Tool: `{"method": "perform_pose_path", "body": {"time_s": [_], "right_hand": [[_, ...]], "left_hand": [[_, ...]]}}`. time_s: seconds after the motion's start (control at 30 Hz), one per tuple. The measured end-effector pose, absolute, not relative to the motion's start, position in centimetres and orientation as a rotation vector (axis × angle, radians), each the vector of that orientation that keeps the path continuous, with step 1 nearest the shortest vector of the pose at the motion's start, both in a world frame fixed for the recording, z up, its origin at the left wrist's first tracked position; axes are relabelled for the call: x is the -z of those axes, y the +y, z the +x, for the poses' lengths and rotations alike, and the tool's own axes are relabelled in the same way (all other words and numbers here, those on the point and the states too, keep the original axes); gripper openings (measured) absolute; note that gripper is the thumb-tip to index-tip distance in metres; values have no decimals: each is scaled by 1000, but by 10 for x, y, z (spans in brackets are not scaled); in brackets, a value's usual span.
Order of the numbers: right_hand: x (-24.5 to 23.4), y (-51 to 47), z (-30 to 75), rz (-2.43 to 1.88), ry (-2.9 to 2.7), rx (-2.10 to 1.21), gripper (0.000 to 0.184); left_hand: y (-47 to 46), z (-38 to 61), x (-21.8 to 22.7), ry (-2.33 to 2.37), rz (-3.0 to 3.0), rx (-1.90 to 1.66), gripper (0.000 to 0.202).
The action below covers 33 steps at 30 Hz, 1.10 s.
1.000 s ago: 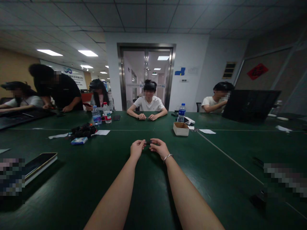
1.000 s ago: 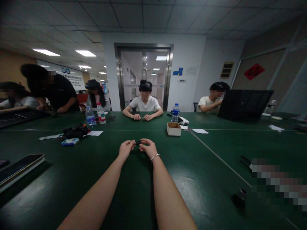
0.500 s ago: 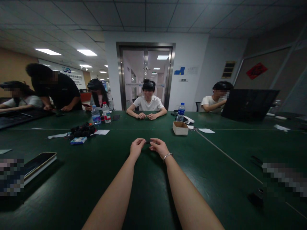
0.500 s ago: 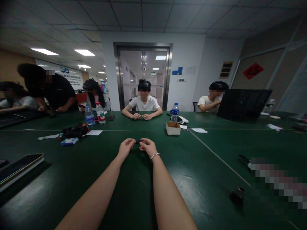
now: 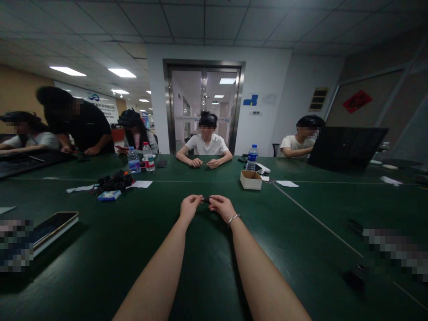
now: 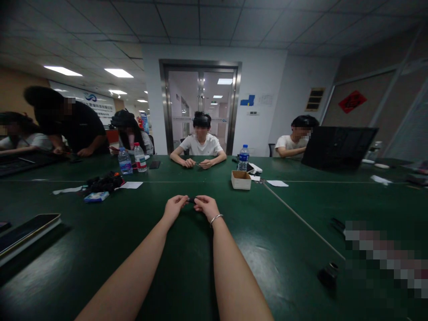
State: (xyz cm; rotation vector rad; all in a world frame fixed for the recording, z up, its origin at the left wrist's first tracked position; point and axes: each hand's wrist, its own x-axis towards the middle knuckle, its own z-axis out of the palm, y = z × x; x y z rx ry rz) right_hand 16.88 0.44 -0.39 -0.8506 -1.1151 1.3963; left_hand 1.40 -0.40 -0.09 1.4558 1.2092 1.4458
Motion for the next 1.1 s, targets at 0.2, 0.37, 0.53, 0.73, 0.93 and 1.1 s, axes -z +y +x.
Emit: {"method": "perform_pose_path", "body": {"time_s": [0.2,0.37,0.53,0.73,0.93,1.1], "right_hand": [[4,3,170,-793,-1179,-1387,36],[2,0,170,-781,-1222,-1377,39],[4,0,171,-773,-1284,-1374,41],[4,-2,173,-764,-1299,-1378,43],[3,-4,172,-774,-1258,-1402,43],[0,-4,171,-758,-1174,-1464,42]], "left_hand": [[-7,11,0,1406,1519,-1399,46],[-9,10,-3,1526,1508,-1363,49],[-10,11,-6,1576,1485,-1365,50],[-10,12,-6,1619,1441,-1321,50],[-12,14,-9,1681,1476,-1256,50],[-10,15,-3,1630,1483,-1338,52]]}}
